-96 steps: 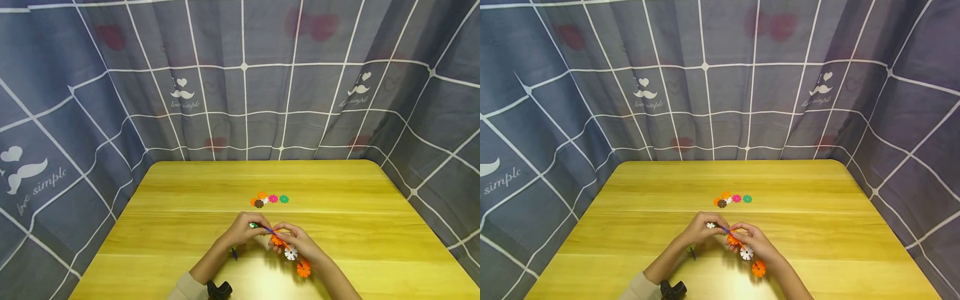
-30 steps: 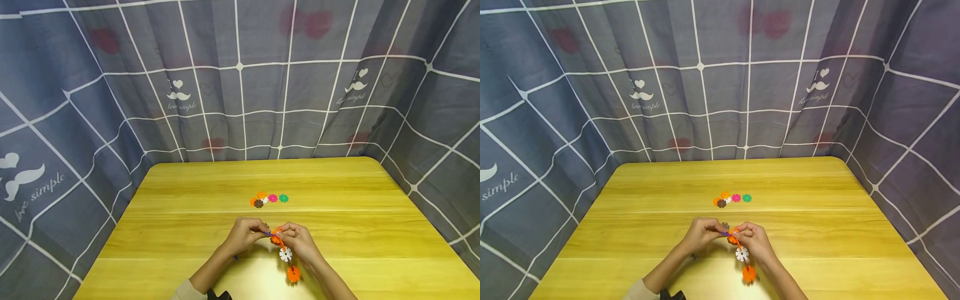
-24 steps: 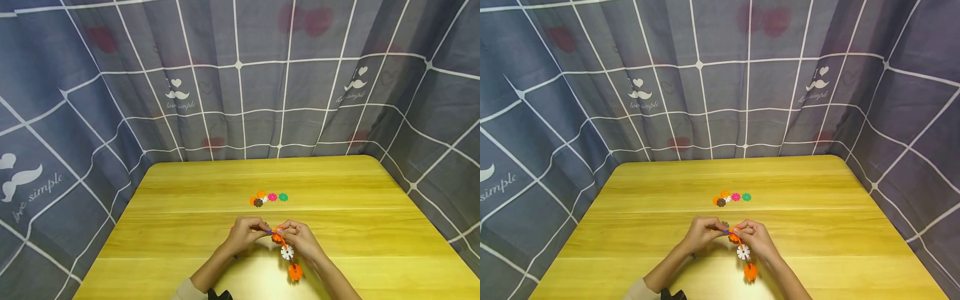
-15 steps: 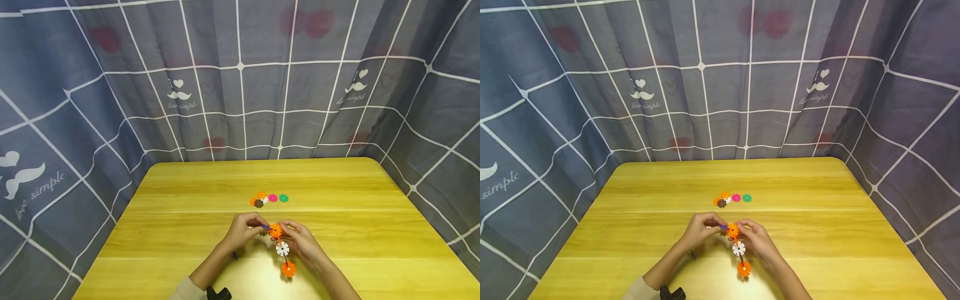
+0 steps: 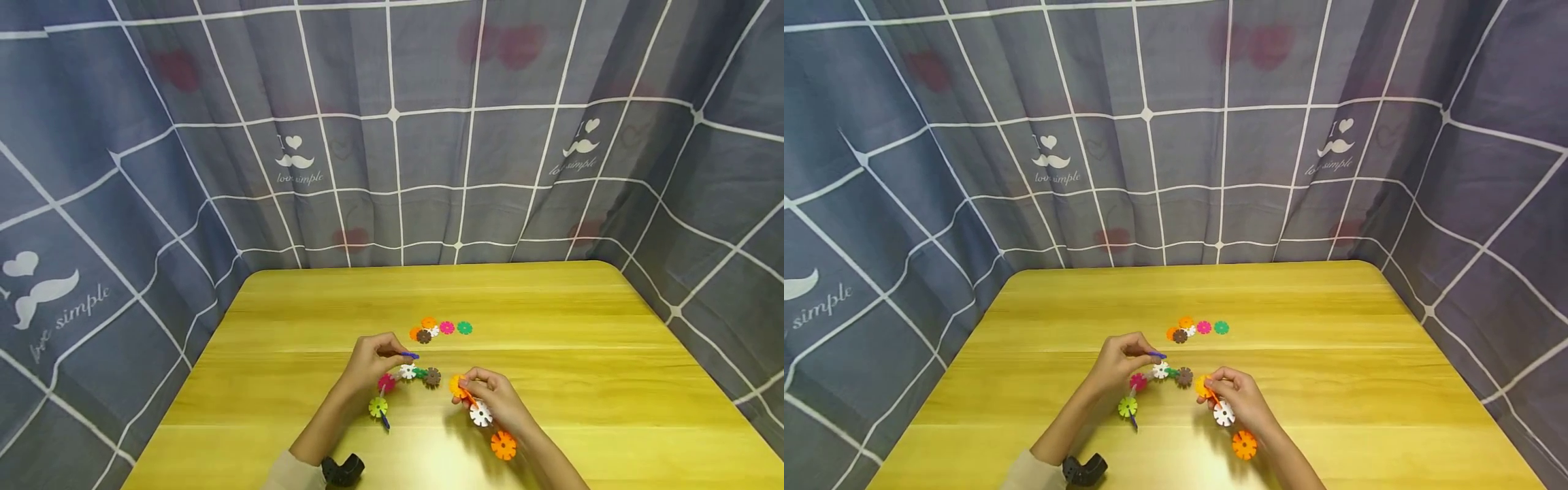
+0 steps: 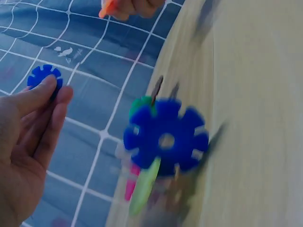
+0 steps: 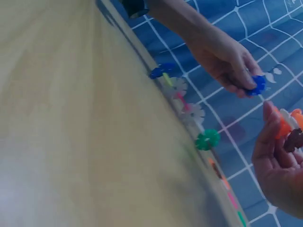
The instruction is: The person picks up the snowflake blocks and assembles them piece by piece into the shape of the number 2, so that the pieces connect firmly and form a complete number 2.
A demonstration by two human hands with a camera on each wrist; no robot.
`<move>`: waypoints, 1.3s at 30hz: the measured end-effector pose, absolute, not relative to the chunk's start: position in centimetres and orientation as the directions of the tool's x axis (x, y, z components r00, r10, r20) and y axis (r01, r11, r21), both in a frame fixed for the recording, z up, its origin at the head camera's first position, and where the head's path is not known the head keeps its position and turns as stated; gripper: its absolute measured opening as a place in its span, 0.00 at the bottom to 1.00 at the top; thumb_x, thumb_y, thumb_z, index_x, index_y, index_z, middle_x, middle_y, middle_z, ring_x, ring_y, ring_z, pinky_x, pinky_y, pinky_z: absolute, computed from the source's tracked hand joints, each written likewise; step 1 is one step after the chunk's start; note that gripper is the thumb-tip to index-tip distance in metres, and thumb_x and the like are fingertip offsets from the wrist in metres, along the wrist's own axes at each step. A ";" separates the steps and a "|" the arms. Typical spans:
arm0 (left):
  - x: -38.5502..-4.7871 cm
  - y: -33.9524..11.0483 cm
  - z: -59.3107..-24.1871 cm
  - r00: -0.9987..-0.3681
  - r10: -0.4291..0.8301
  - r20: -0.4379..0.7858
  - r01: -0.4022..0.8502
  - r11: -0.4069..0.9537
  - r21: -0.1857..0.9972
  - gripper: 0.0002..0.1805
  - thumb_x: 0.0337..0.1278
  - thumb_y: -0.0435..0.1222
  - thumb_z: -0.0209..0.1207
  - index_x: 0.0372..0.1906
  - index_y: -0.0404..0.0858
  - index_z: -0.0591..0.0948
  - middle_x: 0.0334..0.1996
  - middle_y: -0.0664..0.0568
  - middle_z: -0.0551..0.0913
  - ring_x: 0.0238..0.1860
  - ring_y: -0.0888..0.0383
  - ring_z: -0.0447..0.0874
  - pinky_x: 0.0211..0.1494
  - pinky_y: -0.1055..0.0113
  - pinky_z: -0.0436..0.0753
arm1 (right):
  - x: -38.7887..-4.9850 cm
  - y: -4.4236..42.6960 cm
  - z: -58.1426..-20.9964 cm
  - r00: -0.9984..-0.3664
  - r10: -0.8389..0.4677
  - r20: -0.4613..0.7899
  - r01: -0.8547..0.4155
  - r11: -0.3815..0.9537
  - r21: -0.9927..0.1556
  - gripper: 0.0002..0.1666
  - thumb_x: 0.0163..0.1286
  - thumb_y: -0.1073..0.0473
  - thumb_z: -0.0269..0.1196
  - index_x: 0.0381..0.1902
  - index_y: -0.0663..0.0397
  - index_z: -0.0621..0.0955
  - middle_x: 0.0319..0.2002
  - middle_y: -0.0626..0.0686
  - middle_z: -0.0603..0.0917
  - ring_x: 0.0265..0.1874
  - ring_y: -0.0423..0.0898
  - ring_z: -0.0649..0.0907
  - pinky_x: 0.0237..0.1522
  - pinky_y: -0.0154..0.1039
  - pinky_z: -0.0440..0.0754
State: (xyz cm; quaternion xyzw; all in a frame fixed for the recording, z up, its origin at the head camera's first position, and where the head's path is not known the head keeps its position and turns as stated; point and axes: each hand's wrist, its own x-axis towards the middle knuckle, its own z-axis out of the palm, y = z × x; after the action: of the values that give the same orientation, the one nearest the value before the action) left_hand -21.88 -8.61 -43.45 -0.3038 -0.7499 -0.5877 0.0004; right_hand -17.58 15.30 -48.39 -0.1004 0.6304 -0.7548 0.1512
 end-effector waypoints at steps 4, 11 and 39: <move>-22.0 -8.1 -43.8 -0.781 0.566 0.264 0.363 0.067 0.929 0.09 0.54 0.25 0.59 0.41 0.26 0.78 0.32 0.36 0.81 0.33 0.42 0.83 0.37 0.47 0.79 | -17.5 15.1 -48.3 -0.917 -0.397 -0.039 0.120 -0.182 -0.976 0.12 0.69 0.59 0.55 0.39 0.65 0.75 0.29 0.57 0.83 0.27 0.42 0.82 0.27 0.31 0.81; -22.5 -6.8 -46.0 -0.734 0.626 0.262 0.229 -0.135 0.964 0.09 0.61 0.25 0.53 0.44 0.24 0.76 0.38 0.33 0.80 0.38 0.41 0.82 0.43 0.45 0.78 | -17.6 14.6 -47.7 -0.903 -0.424 -0.067 0.170 -0.209 -0.963 0.16 0.70 0.54 0.55 0.42 0.65 0.73 0.31 0.57 0.82 0.28 0.41 0.81 0.31 0.33 0.82; -21.9 -6.1 -45.7 -0.409 0.721 0.559 0.840 0.058 0.539 0.04 0.47 0.26 0.64 0.29 0.36 0.84 0.31 0.51 0.85 0.36 0.66 0.82 0.42 0.79 0.77 | -17.4 15.9 -48.4 -0.816 -0.578 0.003 0.146 -0.212 -0.966 0.03 0.69 0.66 0.53 0.36 0.62 0.73 0.28 0.57 0.84 0.25 0.42 0.83 0.24 0.31 0.81</move>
State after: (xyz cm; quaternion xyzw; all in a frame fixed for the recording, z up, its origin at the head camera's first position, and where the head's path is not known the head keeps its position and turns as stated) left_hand -21.91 -6.08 -45.68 -0.5393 -0.7240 -0.4243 0.0701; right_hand -17.42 15.90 -48.40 -0.1861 0.5805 -0.7557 0.2394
